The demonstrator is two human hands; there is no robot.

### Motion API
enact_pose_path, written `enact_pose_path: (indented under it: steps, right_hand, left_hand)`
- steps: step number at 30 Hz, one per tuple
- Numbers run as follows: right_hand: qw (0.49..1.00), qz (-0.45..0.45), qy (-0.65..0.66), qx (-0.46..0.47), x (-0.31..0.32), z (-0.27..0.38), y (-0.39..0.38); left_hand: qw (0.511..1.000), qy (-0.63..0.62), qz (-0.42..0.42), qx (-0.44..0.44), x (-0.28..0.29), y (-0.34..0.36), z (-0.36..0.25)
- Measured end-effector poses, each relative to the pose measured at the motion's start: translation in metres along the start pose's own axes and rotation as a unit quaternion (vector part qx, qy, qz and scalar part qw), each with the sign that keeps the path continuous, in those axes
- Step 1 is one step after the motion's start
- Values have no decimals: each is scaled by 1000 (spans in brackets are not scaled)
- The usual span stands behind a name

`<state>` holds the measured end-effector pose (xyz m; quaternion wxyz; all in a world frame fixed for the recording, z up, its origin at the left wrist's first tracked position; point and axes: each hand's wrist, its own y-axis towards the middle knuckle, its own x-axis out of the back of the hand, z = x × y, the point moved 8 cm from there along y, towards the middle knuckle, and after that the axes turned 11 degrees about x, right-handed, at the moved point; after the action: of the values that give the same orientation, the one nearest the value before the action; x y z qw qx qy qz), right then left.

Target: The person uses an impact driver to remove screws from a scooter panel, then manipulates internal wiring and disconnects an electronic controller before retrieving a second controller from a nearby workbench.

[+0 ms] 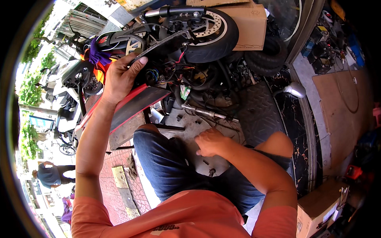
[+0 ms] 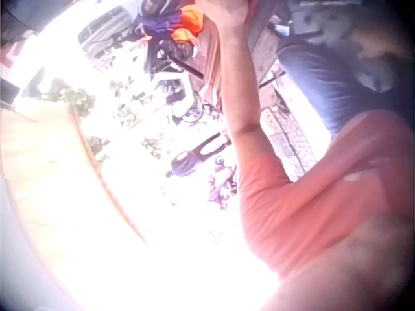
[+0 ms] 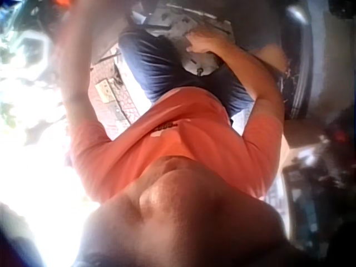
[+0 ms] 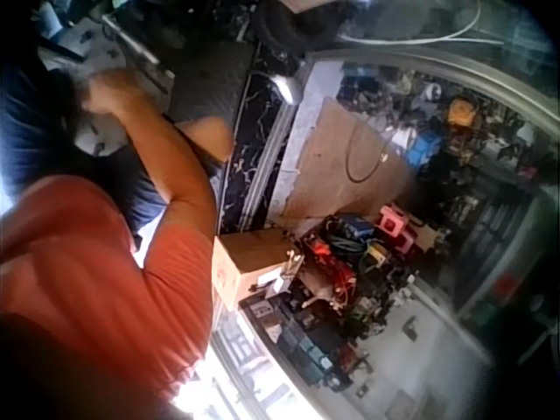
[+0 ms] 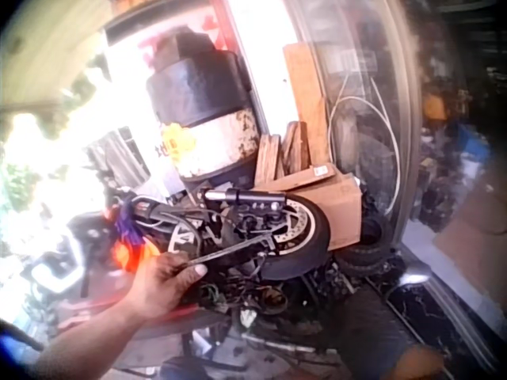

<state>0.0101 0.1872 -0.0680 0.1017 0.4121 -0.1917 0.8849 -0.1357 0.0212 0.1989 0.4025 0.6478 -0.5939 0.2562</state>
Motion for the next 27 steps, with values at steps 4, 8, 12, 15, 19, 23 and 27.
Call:
enact_pose_path:
  steps: [4,8,12,15,19,23,27]
  right_hand:
    - [1000,-1,-6,1,-3,-2,-1]
    - [1000,-8,2,0,-2,-3,1]
    - [1000,2,1,-4,-1,-2,1]
    - [1000,-9,3,-4,1,-2,-1]
    - [1000,1,8,-15,1,-2,-1]
    - [1000,-4,4,-9,-1,-4,0]
    - [1000,6,5,-9,-2,-3,1]
  left_hand:
    - [1000,16,6,10,0,0,-2]
    - [1000,23,10,16,1,-1,-3]
    - [1000,9,7,15,1,-1,-2]
    - [1000,19,2,7,1,0,-3]
    - [1000,20,0,0,1,0,-1]
    - [999,25,14,19,-1,0,-2]
    - [999,28,5,19,3,-3,-7]
